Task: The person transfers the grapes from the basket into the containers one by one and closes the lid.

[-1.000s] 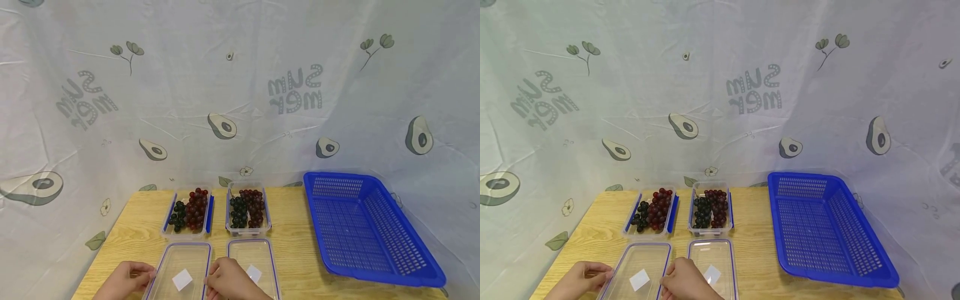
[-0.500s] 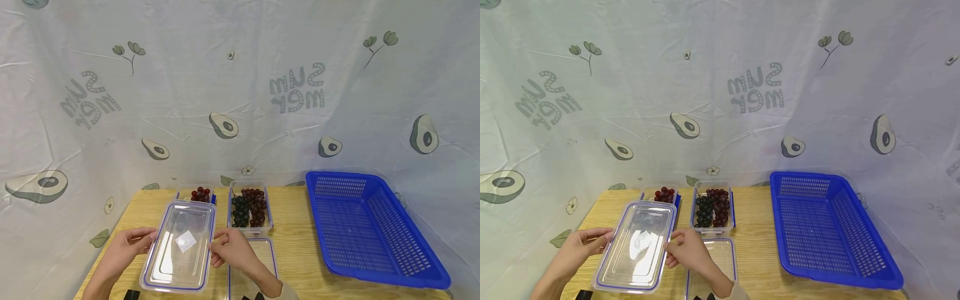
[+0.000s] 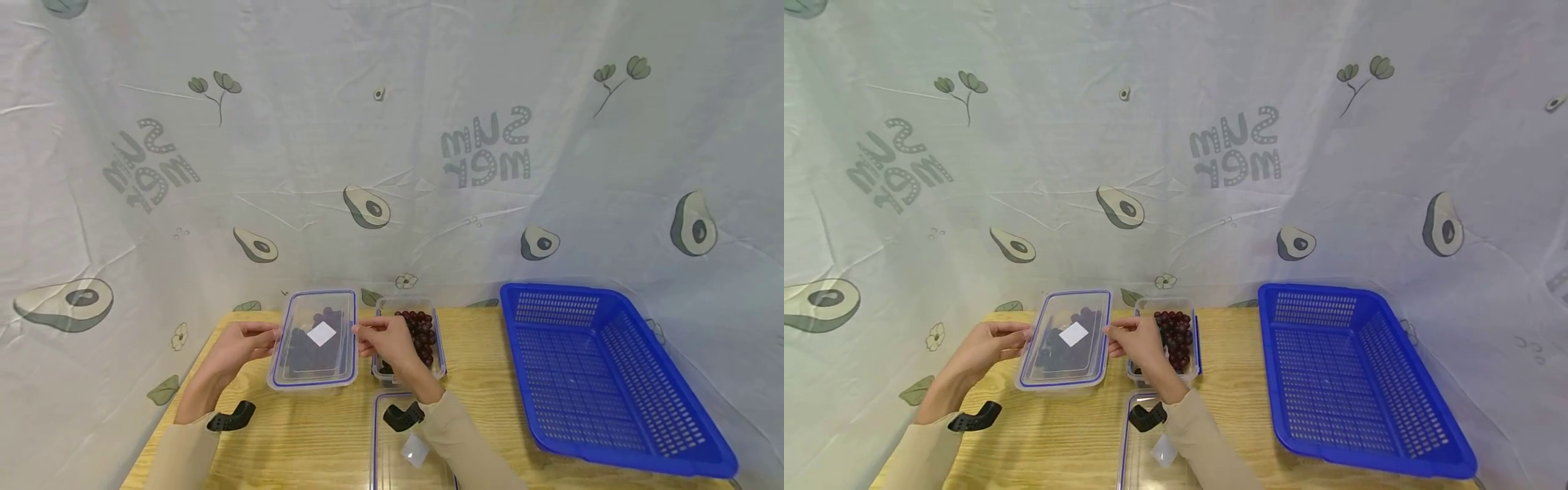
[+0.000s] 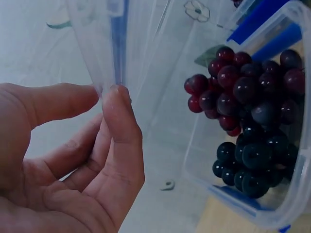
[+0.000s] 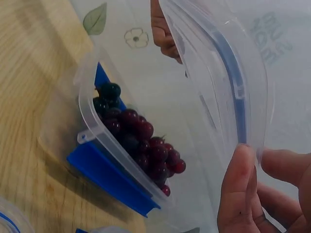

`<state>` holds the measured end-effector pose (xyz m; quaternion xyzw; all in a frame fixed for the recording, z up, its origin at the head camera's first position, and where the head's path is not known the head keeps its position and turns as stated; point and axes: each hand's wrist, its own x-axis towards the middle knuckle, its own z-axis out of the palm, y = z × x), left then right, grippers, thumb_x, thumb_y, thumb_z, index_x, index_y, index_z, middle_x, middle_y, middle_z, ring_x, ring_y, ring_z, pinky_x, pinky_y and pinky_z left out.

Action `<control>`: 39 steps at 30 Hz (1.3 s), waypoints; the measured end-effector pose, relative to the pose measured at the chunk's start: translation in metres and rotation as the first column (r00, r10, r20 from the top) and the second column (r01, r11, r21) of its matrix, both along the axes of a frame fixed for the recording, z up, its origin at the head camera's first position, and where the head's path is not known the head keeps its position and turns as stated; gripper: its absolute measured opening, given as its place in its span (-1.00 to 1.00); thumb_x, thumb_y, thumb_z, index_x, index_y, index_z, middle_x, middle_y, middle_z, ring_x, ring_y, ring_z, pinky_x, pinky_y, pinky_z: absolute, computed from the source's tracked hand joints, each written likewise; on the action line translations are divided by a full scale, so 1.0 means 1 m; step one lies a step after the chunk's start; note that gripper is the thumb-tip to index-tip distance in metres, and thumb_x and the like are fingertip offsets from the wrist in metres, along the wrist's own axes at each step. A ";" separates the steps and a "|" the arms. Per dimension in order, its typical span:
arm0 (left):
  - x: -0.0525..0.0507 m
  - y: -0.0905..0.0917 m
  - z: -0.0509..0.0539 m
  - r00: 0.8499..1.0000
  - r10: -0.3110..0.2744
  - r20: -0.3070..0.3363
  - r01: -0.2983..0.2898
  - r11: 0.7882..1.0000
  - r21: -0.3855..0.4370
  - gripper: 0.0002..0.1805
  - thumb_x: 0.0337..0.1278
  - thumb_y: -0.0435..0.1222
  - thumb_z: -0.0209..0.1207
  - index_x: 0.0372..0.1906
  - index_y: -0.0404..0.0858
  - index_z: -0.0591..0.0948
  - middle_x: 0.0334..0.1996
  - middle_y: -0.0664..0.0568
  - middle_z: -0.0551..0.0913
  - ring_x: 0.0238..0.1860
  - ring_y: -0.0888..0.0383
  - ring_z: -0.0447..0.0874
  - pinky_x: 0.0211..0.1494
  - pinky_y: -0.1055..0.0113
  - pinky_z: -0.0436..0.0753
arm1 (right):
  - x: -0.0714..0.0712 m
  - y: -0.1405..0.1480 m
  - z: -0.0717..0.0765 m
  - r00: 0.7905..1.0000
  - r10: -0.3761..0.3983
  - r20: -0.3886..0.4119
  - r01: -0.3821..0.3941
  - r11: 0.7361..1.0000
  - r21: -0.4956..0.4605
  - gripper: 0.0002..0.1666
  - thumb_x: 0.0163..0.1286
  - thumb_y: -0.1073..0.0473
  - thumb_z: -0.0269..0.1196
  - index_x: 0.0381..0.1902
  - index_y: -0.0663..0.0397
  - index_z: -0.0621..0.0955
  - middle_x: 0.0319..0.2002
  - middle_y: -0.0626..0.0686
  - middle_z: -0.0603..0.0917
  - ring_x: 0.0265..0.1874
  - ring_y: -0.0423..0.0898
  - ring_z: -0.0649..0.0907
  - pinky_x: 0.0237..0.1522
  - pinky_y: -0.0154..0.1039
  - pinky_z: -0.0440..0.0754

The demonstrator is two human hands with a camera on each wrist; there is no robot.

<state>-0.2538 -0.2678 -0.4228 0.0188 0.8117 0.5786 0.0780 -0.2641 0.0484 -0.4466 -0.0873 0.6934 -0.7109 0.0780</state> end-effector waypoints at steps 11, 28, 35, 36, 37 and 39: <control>-0.031 0.005 -0.009 0.993 0.096 0.066 -0.099 0.994 0.041 -0.49 0.53 -0.22 0.21 0.33 -0.53 0.56 -0.24 0.24 0.75 -0.25 0.34 0.71 -0.10 0.47 0.75 | -0.028 -0.007 -0.005 0.994 -0.040 0.099 0.042 0.999 -0.016 -0.74 0.47 0.26 0.33 -0.01 0.35 0.77 -0.45 0.01 0.74 -0.55 -0.24 0.71 -0.36 -0.35 0.77; -0.001 -0.001 0.022 0.938 0.088 -0.336 0.032 0.942 0.335 -0.77 0.40 -0.47 0.27 0.06 -0.47 0.73 -0.16 0.20 0.82 -0.11 0.28 0.85 0.09 0.38 0.76 | -0.008 -0.017 0.042 0.974 -0.100 -0.203 0.076 0.990 -0.122 -0.49 0.62 -0.13 0.20 0.10 0.21 0.74 -0.18 0.30 0.84 -0.29 0.01 0.85 -0.11 -0.11 0.83; -0.002 0.005 0.014 0.948 0.149 -0.282 -0.054 0.947 0.318 -0.75 0.53 -0.42 0.14 0.05 -0.44 0.76 -0.13 0.31 0.82 -0.02 0.41 0.80 0.11 0.48 0.72 | -0.011 -0.024 0.028 0.991 -0.098 -0.087 0.086 0.987 -0.133 -0.57 0.54 -0.06 0.32 -0.04 0.25 0.70 -0.22 0.29 0.83 -0.32 0.08 0.84 -0.08 0.01 0.83; -0.003 0.005 0.012 0.950 0.154 -0.272 -0.063 0.947 0.316 -0.71 0.56 -0.40 0.11 0.12 -0.50 0.71 -0.09 0.33 0.81 0.00 0.42 0.79 0.12 0.50 0.72 | -0.012 -0.024 0.025 0.993 -0.096 -0.070 0.087 0.988 -0.130 -0.60 0.51 0.00 0.35 0.00 0.26 0.69 -0.22 0.26 0.83 -0.37 0.00 0.83 -0.09 0.00 0.83; -0.004 0.006 0.010 0.950 0.167 -0.262 -0.082 0.948 0.308 -0.66 0.58 -0.38 0.10 0.18 -0.55 0.66 -0.07 0.34 0.79 0.01 0.43 0.78 0.11 0.51 0.71 | -0.014 -0.024 0.021 0.994 -0.094 -0.056 0.087 0.989 -0.116 -0.60 0.49 0.06 0.37 0.05 0.28 0.68 -0.22 0.25 0.83 -0.41 -0.07 0.81 -0.10 0.00 0.83; -0.009 0.008 0.005 0.952 0.192 -0.238 -0.131 0.960 0.248 -0.56 0.55 -0.30 0.17 0.27 -0.59 0.58 -0.07 0.36 0.77 -0.01 0.48 0.75 0.06 0.57 0.70 | -0.018 -0.024 0.016 0.995 -0.089 -0.042 0.086 0.994 -0.067 -0.54 0.44 0.14 0.40 0.16 0.33 0.65 -0.19 0.23 0.84 -0.46 -0.20 0.77 -0.13 -0.04 0.83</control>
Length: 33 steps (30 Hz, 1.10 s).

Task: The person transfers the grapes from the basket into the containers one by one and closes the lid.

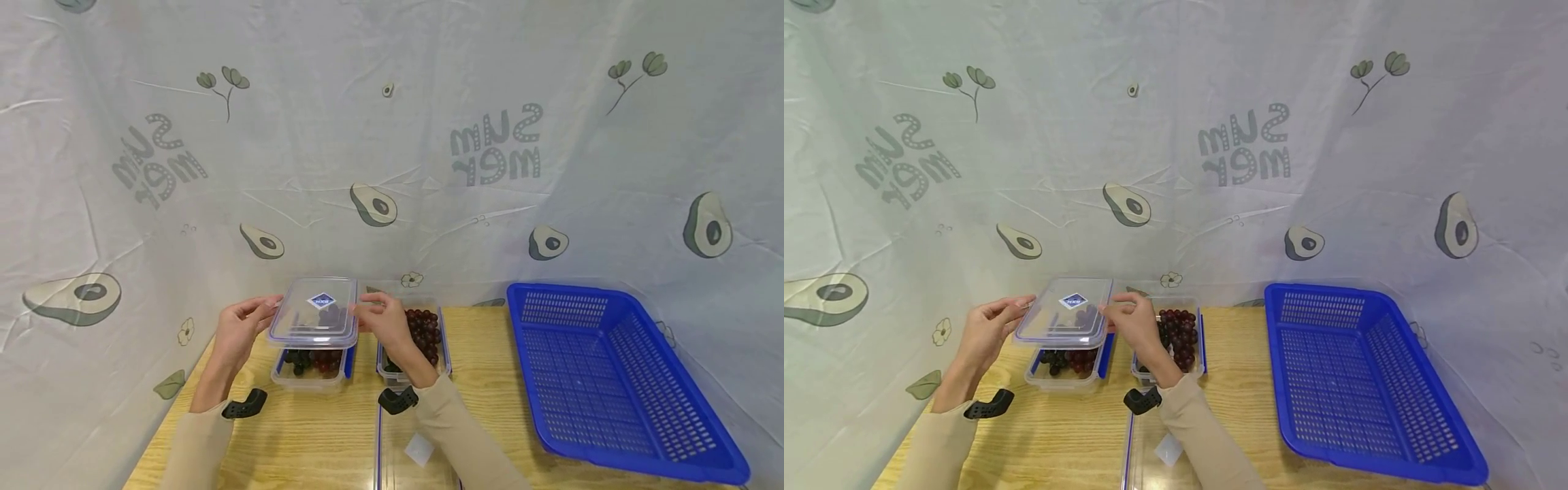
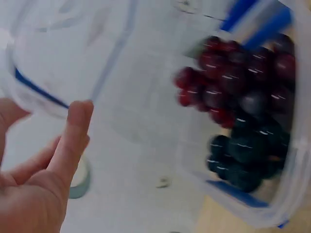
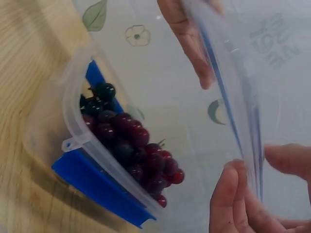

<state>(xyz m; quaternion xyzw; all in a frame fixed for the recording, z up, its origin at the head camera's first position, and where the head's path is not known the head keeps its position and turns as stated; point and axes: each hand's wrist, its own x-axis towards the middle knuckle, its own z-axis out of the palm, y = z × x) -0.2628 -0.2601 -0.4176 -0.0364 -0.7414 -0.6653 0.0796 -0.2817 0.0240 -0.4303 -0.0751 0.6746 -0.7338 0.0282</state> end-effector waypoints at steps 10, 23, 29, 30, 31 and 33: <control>-0.020 0.004 -0.027 0.976 0.076 0.204 -0.044 0.986 -0.158 -0.45 0.37 -0.27 0.37 0.31 -0.51 0.59 -0.02 -0.12 0.81 -0.24 0.41 0.78 -0.09 0.46 0.77 | -0.007 -0.002 -0.017 0.999 -0.016 0.040 0.007 0.975 0.223 -0.72 0.40 0.16 0.44 -0.10 0.31 0.77 -0.28 0.24 0.82 -0.52 -0.15 0.76 -0.35 -0.28 0.79; -0.019 0.002 -0.037 0.951 0.197 0.239 -0.135 0.958 -0.252 -0.43 0.30 -0.05 0.42 0.23 -0.37 0.69 -0.01 -0.05 0.80 -0.20 0.35 0.76 -0.01 0.36 0.78 | -0.009 -0.023 -0.031 0.996 -0.080 0.026 0.066 0.935 0.349 -0.69 0.37 0.09 0.48 -0.41 0.25 0.79 -0.51 0.29 0.78 -0.44 0.24 0.81 -0.35 -0.10 0.82; -0.019 -0.001 -0.048 0.937 0.262 0.230 -0.183 0.931 -0.316 -0.46 0.31 -0.05 0.41 0.19 -0.37 0.72 0.12 -0.23 0.75 -0.13 0.28 0.74 0.03 0.29 0.78 | -0.010 -0.041 -0.036 0.993 -0.112 0.024 0.086 0.868 0.489 -0.38 0.39 0.07 0.45 -0.85 -0.03 0.49 -0.79 0.12 0.62 -0.57 0.21 0.77 -0.59 -0.21 0.70; -0.019 -0.001 -0.049 0.937 0.262 0.230 -0.182 0.930 -0.320 -0.46 0.32 -0.06 0.41 0.19 -0.38 0.72 0.13 -0.24 0.75 -0.13 0.28 0.75 0.02 0.29 0.79 | -0.010 -0.043 -0.037 0.993 -0.117 0.011 0.093 0.846 0.526 -0.32 0.40 0.06 0.44 -0.88 -0.07 0.41 -0.85 0.02 0.53 -0.68 0.14 0.71 -0.68 -0.26 0.59; -0.020 -0.002 -0.051 0.939 0.257 0.230 -0.175 0.930 -0.324 -0.46 0.32 -0.07 0.40 0.18 -0.40 0.72 0.12 -0.25 0.76 -0.13 0.27 0.75 0.00 0.29 0.79 | -0.010 -0.045 -0.038 0.992 -0.124 -0.010 0.108 0.819 0.563 -0.27 0.40 0.05 0.43 -0.90 -0.10 0.34 -0.89 -0.06 0.43 -0.78 0.04 0.62 -0.76 -0.32 0.45; -0.022 -0.003 -0.054 0.940 0.250 0.233 -0.165 0.930 -0.329 -0.46 0.33 -0.07 0.40 0.18 -0.41 0.72 0.12 -0.26 0.76 -0.14 0.25 0.77 -0.02 0.29 0.79 | -0.011 -0.048 -0.040 0.989 -0.137 -0.052 0.139 0.770 0.623 -0.22 0.41 0.02 0.43 -0.93 -0.14 0.28 -0.92 -0.17 0.25 -0.89 -0.18 0.38 -0.79 -0.36 0.14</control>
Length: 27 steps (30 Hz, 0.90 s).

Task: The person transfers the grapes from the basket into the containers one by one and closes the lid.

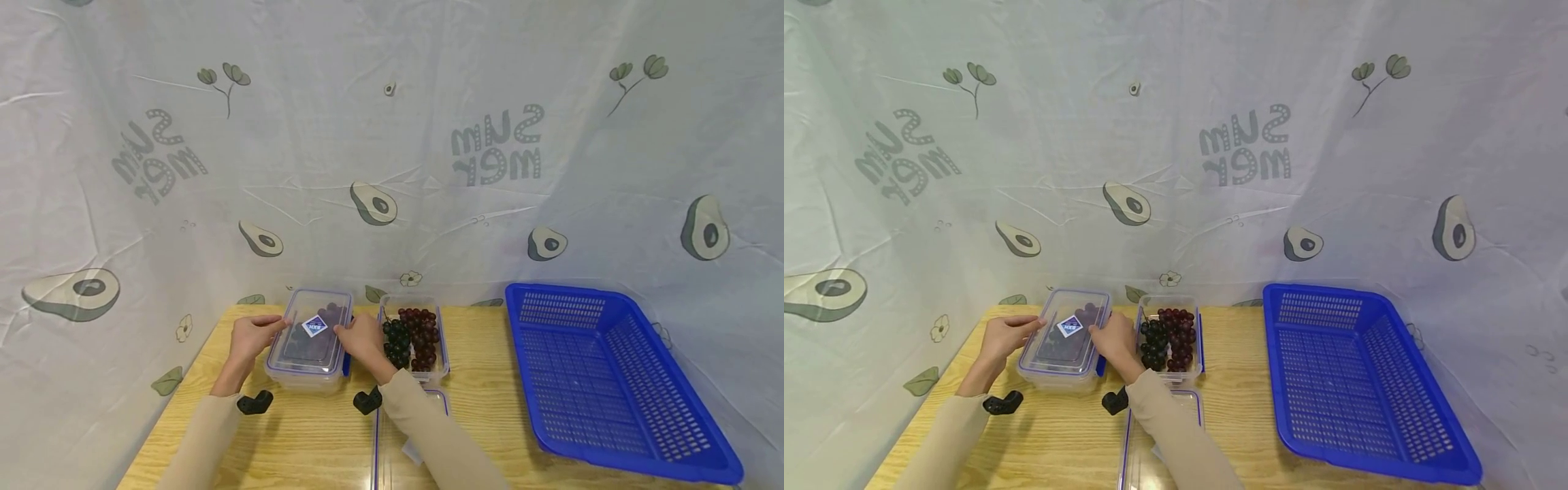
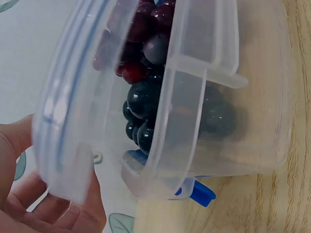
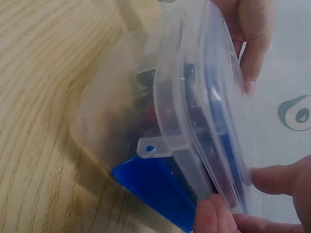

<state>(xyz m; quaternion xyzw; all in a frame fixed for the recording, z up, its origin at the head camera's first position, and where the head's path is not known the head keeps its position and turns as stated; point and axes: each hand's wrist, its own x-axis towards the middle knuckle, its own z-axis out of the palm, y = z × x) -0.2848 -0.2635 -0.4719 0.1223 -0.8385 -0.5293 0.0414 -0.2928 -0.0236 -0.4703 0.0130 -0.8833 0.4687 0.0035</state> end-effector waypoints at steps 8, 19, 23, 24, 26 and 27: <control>-0.006 0.000 -0.006 1.000 -0.001 0.013 0.001 1.000 -0.019 -0.50 0.36 -0.08 0.37 0.16 -0.40 0.73 0.15 -0.28 0.74 -0.03 0.08 0.78 0.10 0.14 0.79 | -0.007 -0.003 -0.006 0.999 -0.006 -0.043 0.009 0.997 0.073 -0.20 0.40 -0.03 0.43 -0.90 -0.15 0.22 -0.89 -0.19 0.10 -0.89 -0.25 0.13 -0.78 -0.35 -0.01; -0.007 -0.002 -0.014 0.999 -0.017 0.039 0.021 0.994 -0.108 -0.52 0.40 -0.06 0.33 0.16 -0.36 0.75 0.16 -0.32 0.73 0.11 -0.19 0.72 0.11 -0.01 0.74 | -0.014 -0.006 -0.008 1.000 -0.013 0.017 0.011 0.994 0.109 -0.21 0.39 -0.04 0.45 -0.90 -0.14 0.26 -0.89 -0.18 0.13 -0.89 -0.24 0.15 -0.79 -0.33 0.05; -0.008 0.001 -0.014 0.999 -0.014 0.044 0.020 0.989 -0.144 -0.54 0.41 -0.08 0.33 0.15 -0.37 0.75 0.18 -0.34 0.72 0.14 -0.23 0.71 0.10 0.01 0.74 | -0.014 -0.006 -0.010 0.999 -0.020 0.046 0.014 0.992 0.123 -0.22 0.37 -0.05 0.47 -0.90 -0.13 0.28 -0.89 -0.17 0.15 -0.89 -0.22 0.20 -0.79 -0.33 0.08; -0.008 0.002 -0.014 0.999 -0.014 0.044 0.021 0.988 -0.150 -0.54 0.41 -0.09 0.32 0.14 -0.38 0.75 0.18 -0.35 0.71 0.14 -0.23 0.70 0.09 0.02 0.73 | -0.013 -0.005 -0.010 0.999 -0.021 0.050 0.015 0.992 0.125 -0.22 0.37 -0.05 0.47 -0.90 -0.13 0.29 -0.89 -0.17 0.15 -0.88 -0.22 0.21 -0.79 -0.33 0.09; -0.008 0.003 -0.014 0.999 -0.020 0.043 0.026 0.987 -0.160 -0.55 0.42 -0.11 0.32 0.14 -0.41 0.74 0.17 -0.38 0.70 0.13 -0.24 0.70 0.05 0.05 0.73 | -0.013 -0.005 -0.010 0.998 -0.021 0.053 0.014 0.991 0.132 -0.22 0.37 -0.05 0.47 -0.90 -0.12 0.29 -0.89 -0.16 0.16 -0.88 -0.20 0.23 -0.79 -0.32 0.11; -0.008 0.003 -0.013 0.999 -0.021 0.046 0.029 0.986 -0.161 -0.56 0.42 -0.12 0.32 0.14 -0.41 0.74 0.17 -0.38 0.70 0.12 -0.23 0.71 0.03 0.08 0.73 | -0.013 -0.005 -0.010 0.998 -0.024 0.055 0.016 0.990 0.138 -0.22 0.37 -0.05 0.47 -0.90 -0.13 0.28 -0.89 -0.16 0.16 -0.88 -0.20 0.24 -0.78 -0.31 0.11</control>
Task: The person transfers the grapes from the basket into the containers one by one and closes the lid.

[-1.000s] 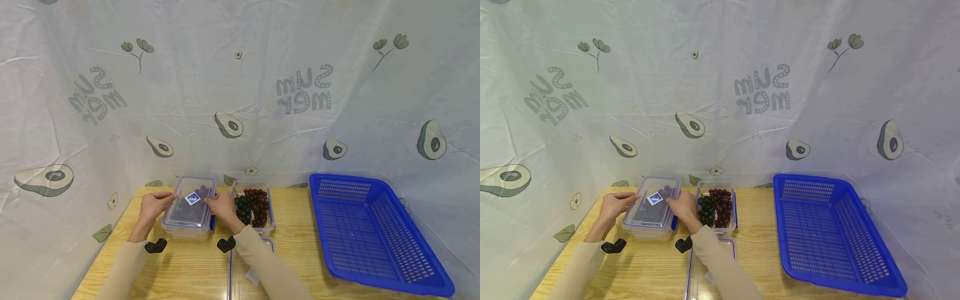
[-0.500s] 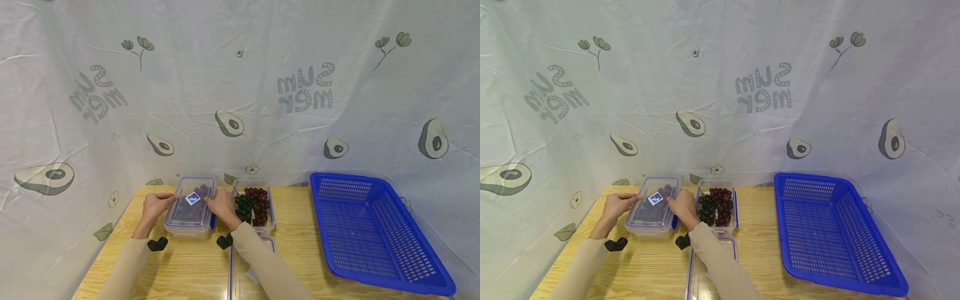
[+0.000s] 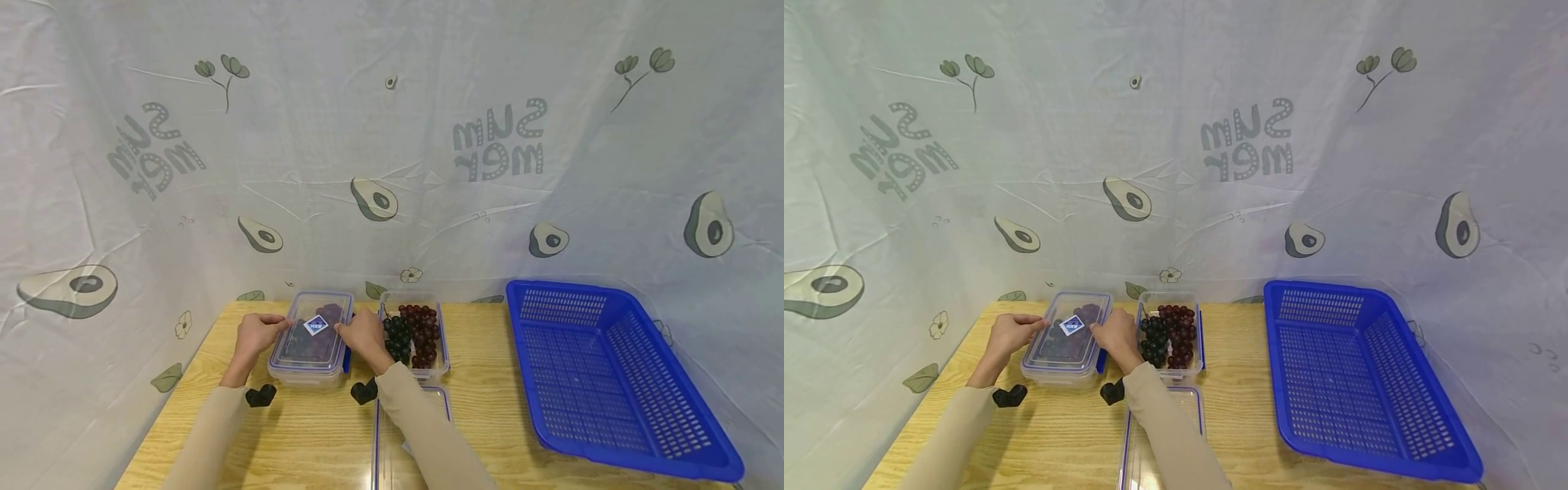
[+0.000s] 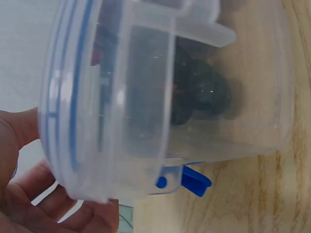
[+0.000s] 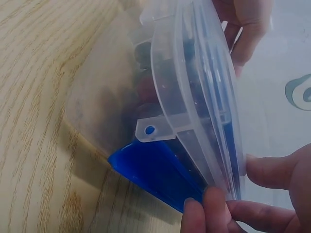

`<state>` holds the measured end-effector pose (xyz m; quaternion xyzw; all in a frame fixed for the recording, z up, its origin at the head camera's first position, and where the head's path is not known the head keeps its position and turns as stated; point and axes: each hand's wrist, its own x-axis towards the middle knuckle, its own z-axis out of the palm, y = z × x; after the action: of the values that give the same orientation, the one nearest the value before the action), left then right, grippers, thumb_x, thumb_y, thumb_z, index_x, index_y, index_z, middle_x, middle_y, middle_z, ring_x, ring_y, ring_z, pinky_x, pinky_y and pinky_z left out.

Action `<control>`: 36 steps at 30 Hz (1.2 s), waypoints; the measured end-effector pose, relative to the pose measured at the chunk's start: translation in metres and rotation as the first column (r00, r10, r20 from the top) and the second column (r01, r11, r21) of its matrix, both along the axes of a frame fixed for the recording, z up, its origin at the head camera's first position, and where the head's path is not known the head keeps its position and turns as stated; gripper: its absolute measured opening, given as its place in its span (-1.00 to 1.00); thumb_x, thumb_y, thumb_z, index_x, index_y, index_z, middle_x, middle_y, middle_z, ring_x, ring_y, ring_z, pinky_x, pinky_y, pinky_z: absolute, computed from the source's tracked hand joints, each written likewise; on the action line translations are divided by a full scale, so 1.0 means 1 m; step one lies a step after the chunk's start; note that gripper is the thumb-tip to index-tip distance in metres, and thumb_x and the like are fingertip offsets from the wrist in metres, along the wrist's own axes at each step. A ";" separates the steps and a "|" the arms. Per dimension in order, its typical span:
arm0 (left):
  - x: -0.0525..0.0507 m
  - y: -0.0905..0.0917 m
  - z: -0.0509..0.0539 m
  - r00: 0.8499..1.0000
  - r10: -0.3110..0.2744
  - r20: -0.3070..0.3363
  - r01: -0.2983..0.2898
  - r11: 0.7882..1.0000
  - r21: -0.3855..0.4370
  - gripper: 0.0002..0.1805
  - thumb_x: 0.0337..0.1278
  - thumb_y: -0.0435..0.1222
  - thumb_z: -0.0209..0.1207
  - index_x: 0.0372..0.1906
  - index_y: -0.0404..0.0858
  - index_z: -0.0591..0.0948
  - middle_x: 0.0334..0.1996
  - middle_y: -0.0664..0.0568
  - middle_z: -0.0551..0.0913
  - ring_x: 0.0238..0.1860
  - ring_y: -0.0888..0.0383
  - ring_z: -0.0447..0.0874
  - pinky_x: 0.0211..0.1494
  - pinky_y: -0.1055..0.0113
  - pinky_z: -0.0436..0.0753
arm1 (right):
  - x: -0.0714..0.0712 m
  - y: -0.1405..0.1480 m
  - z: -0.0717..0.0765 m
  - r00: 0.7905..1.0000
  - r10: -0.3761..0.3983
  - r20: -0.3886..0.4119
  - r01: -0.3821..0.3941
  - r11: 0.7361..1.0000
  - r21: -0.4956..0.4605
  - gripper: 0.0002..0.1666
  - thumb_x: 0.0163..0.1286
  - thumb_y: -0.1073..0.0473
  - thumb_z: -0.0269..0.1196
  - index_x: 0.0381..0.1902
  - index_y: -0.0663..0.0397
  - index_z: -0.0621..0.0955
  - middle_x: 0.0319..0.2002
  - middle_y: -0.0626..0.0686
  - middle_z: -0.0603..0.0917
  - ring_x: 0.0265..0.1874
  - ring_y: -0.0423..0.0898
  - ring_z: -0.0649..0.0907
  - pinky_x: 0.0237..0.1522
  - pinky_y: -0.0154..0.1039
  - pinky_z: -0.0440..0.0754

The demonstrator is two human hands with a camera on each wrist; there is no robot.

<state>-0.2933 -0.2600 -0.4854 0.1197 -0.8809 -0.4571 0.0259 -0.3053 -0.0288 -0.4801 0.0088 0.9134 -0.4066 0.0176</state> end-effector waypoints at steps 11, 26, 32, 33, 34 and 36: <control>0.000 -0.004 0.004 0.995 -0.042 0.093 0.036 0.997 0.068 -0.49 0.46 -0.14 0.28 0.21 -0.50 0.66 0.24 -0.43 0.61 0.13 -0.22 0.70 0.18 -0.05 0.73 | 0.005 -0.005 0.004 0.999 0.032 -0.009 -0.031 0.994 0.105 -0.24 0.45 -0.09 0.39 -0.87 -0.13 0.29 -0.86 -0.14 0.21 -0.82 -0.16 0.34 -0.61 -0.17 0.29; -0.006 -0.009 0.004 0.972 -0.052 0.231 0.012 0.985 0.174 -0.40 0.44 -0.08 0.29 0.33 -0.44 0.56 0.32 -0.34 0.52 0.20 -0.21 0.60 0.30 -0.07 0.63 | 0.005 -0.004 0.009 0.998 0.024 0.050 -0.027 0.997 0.068 -0.34 0.44 -0.04 0.41 -0.81 -0.08 0.39 -0.86 -0.09 0.34 -0.65 0.05 0.76 -0.80 -0.30 0.46; -0.009 -0.013 0.002 0.951 -0.078 0.298 0.004 0.970 0.242 -0.27 0.43 0.00 0.30 0.45 -0.38 0.43 -0.06 -0.04 0.70 -0.25 0.15 0.78 -0.09 0.21 0.74 | 0.004 -0.004 0.009 0.997 0.012 0.081 -0.017 0.998 0.062 -0.36 0.45 -0.04 0.40 -0.78 -0.06 0.41 -0.83 -0.07 0.35 -0.54 0.09 0.81 -0.78 -0.32 0.50; -0.009 -0.013 0.002 0.951 -0.081 0.298 0.007 0.970 0.244 -0.24 0.43 -0.01 0.29 0.48 -0.40 0.39 -0.07 -0.05 0.71 -0.28 0.16 0.78 -0.11 0.22 0.75 | 0.004 -0.004 0.009 0.997 0.011 0.079 -0.016 0.998 0.061 -0.37 0.45 -0.04 0.40 -0.78 -0.05 0.41 -0.83 -0.07 0.36 -0.55 0.09 0.81 -0.78 -0.32 0.50; -0.009 -0.013 0.002 0.951 -0.080 0.299 0.005 0.970 0.244 -0.21 0.43 -0.01 0.29 0.51 -0.40 0.35 -0.04 -0.06 0.70 -0.27 0.17 0.77 -0.12 0.23 0.74 | 0.004 -0.004 0.009 0.997 0.011 0.076 -0.016 0.998 0.059 -0.38 0.44 -0.03 0.41 -0.77 -0.05 0.43 -0.82 -0.06 0.37 -0.56 0.09 0.81 -0.78 -0.32 0.50; -0.008 -0.011 0.003 0.955 -0.063 0.291 -0.004 0.975 0.224 -0.17 0.44 -0.03 0.29 0.55 -0.44 0.28 0.04 -0.14 0.66 -0.24 0.15 0.73 -0.12 0.23 0.72 | 0.003 -0.005 0.008 0.997 0.018 0.076 -0.022 0.998 0.055 -0.39 0.44 -0.03 0.41 -0.76 -0.04 0.45 -0.82 -0.06 0.39 -0.58 0.07 0.80 -0.79 -0.32 0.50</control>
<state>-0.3009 -0.2706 -0.4824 0.1756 -0.8199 -0.5300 -0.1269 -0.3021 -0.0334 -0.4718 0.0153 0.9230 -0.3804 0.0560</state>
